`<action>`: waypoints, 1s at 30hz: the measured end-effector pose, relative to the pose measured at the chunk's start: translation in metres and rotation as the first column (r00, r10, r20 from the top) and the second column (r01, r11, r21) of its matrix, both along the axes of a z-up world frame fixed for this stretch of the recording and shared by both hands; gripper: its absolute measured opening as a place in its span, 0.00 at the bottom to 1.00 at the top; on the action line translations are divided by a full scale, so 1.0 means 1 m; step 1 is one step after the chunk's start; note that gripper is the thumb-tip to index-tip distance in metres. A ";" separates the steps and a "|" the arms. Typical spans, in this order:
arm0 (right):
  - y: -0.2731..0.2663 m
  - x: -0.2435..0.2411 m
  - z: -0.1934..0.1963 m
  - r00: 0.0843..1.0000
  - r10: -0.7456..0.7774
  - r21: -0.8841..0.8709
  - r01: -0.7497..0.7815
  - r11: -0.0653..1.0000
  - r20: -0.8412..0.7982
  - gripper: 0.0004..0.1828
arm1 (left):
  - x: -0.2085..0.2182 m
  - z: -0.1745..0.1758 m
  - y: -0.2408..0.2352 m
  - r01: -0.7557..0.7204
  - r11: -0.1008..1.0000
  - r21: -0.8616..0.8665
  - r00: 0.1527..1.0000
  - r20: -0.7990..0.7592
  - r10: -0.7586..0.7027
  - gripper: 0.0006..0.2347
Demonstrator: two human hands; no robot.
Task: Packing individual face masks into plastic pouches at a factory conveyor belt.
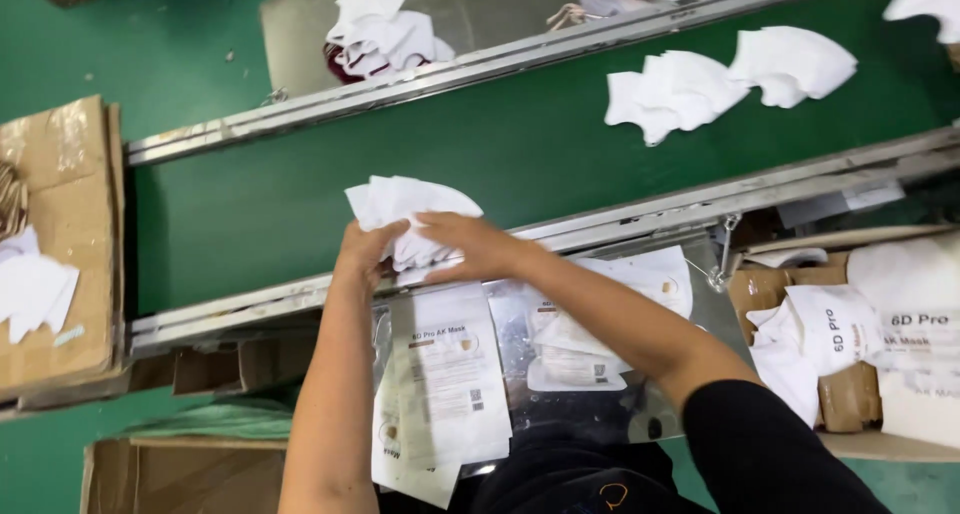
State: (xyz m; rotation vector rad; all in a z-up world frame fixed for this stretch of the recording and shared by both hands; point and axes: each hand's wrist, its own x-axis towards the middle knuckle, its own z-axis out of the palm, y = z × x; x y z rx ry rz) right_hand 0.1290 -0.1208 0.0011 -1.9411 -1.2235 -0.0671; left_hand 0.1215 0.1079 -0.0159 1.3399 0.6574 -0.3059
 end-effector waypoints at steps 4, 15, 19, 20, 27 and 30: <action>-0.137 0.030 0.041 0.921 -0.389 0.064 0.390 0.919 -0.023 0.14 | 0.015 0.000 -0.039 -0.008 0.999 0.043 0.996 0.084 0.005 0.19; -0.209 0.102 -0.020 0.471 -0.822 -0.337 0.867 0.366 0.319 0.24 | 0.018 -0.015 -0.139 -0.167 0.978 0.123 0.937 0.327 0.119 0.24; -0.140 0.066 0.020 0.578 -0.799 -0.204 0.813 0.545 0.168 0.13 | 0.016 0.052 -0.125 -0.113 0.994 0.003 0.987 0.119 0.112 0.23; -0.123 0.050 0.014 0.734 -0.659 -0.209 0.679 0.704 0.164 0.15 | 0.022 0.053 -0.117 -0.045 0.995 -0.093 0.999 0.000 0.045 0.23; -0.114 0.002 0.064 0.872 -0.489 0.003 0.489 0.872 0.004 0.49 | 0.030 0.019 -0.080 0.156 0.907 0.391 0.778 0.517 -0.357 0.25; -0.133 0.029 0.068 0.838 -0.424 0.154 0.496 0.855 -0.344 0.71 | 0.013 0.101 -0.096 0.127 0.702 0.701 0.663 0.466 -0.586 0.34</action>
